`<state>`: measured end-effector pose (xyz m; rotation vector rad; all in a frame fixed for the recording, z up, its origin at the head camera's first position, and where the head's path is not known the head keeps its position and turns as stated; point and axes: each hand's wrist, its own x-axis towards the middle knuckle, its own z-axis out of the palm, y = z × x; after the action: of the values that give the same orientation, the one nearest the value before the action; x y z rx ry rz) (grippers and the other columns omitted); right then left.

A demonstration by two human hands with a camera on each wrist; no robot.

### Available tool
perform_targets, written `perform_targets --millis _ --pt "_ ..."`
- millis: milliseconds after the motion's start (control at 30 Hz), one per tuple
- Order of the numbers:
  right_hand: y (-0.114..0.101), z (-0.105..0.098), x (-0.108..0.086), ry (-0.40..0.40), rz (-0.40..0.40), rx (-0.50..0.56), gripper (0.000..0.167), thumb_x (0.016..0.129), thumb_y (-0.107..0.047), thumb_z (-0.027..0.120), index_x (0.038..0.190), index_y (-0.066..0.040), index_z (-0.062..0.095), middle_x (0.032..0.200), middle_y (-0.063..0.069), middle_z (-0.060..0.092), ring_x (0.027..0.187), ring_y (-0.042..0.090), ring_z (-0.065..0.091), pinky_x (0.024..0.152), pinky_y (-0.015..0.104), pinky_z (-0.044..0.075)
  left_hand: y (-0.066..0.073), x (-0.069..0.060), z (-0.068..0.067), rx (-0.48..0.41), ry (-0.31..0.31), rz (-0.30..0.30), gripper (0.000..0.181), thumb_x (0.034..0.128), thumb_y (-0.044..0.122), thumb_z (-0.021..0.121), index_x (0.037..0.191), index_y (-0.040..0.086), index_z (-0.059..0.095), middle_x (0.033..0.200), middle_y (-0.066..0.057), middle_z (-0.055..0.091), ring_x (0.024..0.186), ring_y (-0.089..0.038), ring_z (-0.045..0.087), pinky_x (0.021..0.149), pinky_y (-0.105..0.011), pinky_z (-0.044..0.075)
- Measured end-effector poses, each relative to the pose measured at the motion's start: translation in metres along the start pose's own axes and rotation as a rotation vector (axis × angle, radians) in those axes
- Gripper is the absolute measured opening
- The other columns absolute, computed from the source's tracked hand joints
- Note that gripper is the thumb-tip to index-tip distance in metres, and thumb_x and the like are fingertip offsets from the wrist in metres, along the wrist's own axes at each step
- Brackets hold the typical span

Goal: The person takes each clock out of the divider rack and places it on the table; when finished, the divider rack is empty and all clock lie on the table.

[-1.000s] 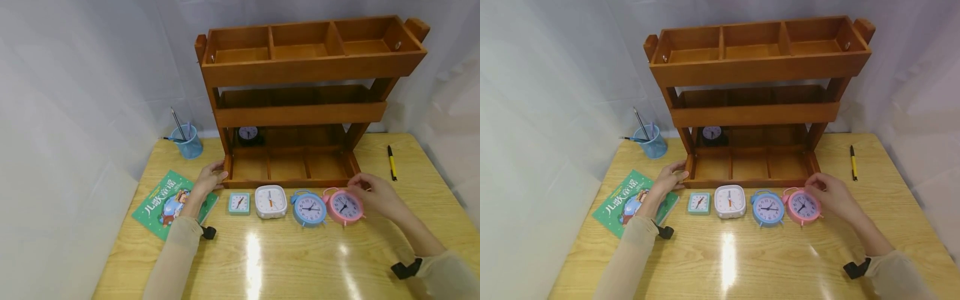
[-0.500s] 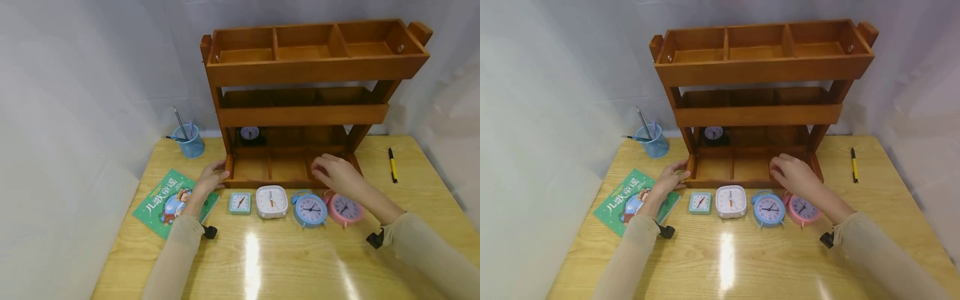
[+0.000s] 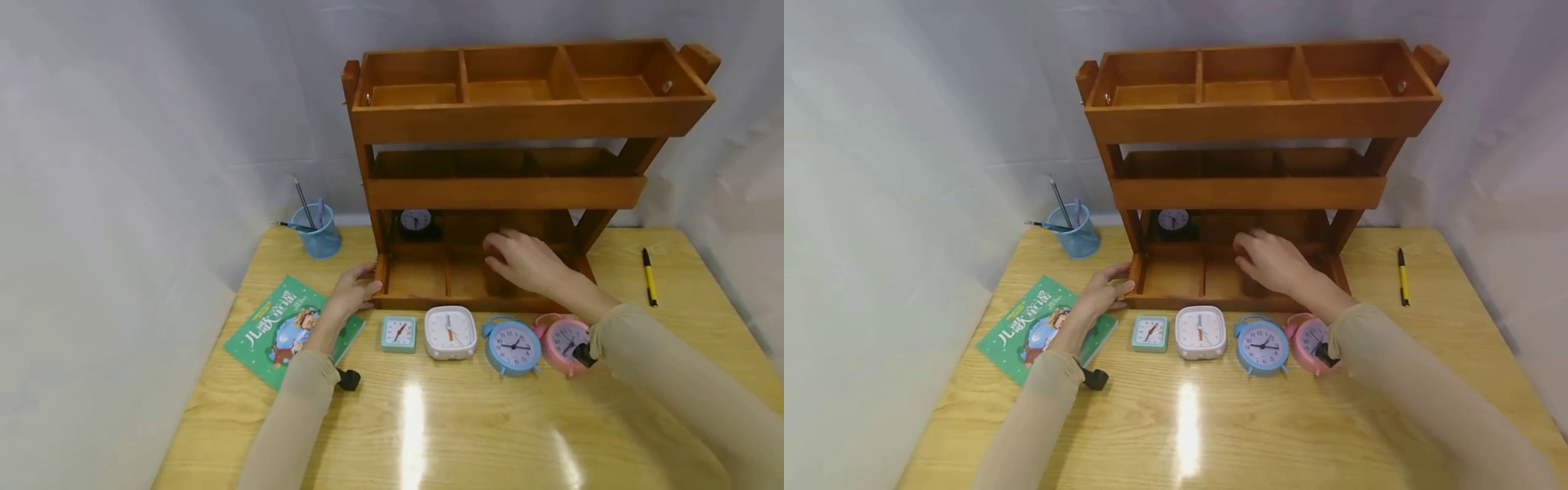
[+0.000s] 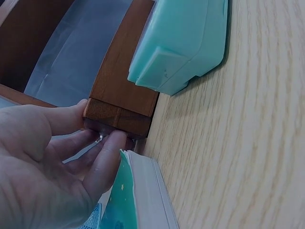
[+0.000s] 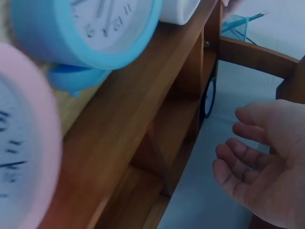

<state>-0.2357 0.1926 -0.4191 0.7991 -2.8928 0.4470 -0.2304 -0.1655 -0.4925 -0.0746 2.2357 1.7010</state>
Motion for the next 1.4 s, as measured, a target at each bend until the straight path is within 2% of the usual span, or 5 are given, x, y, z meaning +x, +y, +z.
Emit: perform_targets --millis 433,767,900,1233,1400 --pt "-0.007 0.017 0.051 -0.115 0.074 0.255 0.062 0.105 -0.021 0.065 0.159 -0.002 0.040 0.145 0.031 0.060 0.126 0.044 0.064 0.098 0.058 0.057 0.004 -0.002 0.000 -0.001 -0.004 -0.009 0.057 0.1079 0.009 0.058 0.162 0.007 0.040 0.159 -0.021 0.047 0.137 -0.042 0.057 0.106 -0.054 0.057" --pt "-0.005 0.024 0.082 -0.185 0.451 0.844 0.058 0.107 -0.034 0.060 0.153 -0.001 0.049 0.157 0.022 0.051 0.141 0.042 0.053 0.121 0.054 0.045 0.005 -0.002 0.001 0.006 -0.012 -0.014 0.056 0.1076 0.009 0.059 0.161 0.006 0.041 0.159 -0.022 0.047 0.137 -0.042 0.057 0.104 -0.053 0.059" --pt "-0.007 0.030 0.092 -0.137 0.486 1.001 0.054 0.107 -0.030 0.061 0.151 0.001 0.053 0.156 0.023 0.053 0.145 0.040 0.051 0.122 0.050 0.045 0.004 -0.001 0.000 -0.006 -0.008 -0.021 0.056 0.1071 0.008 0.059 0.160 0.006 0.041 0.159 -0.021 0.048 0.137 -0.041 0.057 0.103 -0.052 0.059" --pt "-0.024 0.044 0.107 -0.131 0.454 0.757 0.063 0.105 -0.040 0.059 0.156 -0.006 0.047 0.163 0.018 0.046 0.147 0.038 0.047 0.119 0.056 0.044 0.002 0.002 -0.001 0.000 -0.011 -0.010 0.056 0.1079 0.010 0.058 0.161 0.005 0.041 0.159 -0.022 0.046 0.137 -0.041 0.056 0.103 -0.050 0.059" --pt "-0.030 0.054 0.117 -0.098 0.480 0.795 0.075 0.102 -0.039 0.063 0.167 -0.017 0.032 0.173 0.013 0.033 0.157 0.035 0.035 0.126 0.054 0.038 0.001 0.003 0.000 -0.007 0.002 -0.012 0.056 0.1072 0.008 0.059 0.160 0.004 0.041 0.158 -0.022 0.047 0.134 -0.038 0.058 0.103 -0.050 0.059"
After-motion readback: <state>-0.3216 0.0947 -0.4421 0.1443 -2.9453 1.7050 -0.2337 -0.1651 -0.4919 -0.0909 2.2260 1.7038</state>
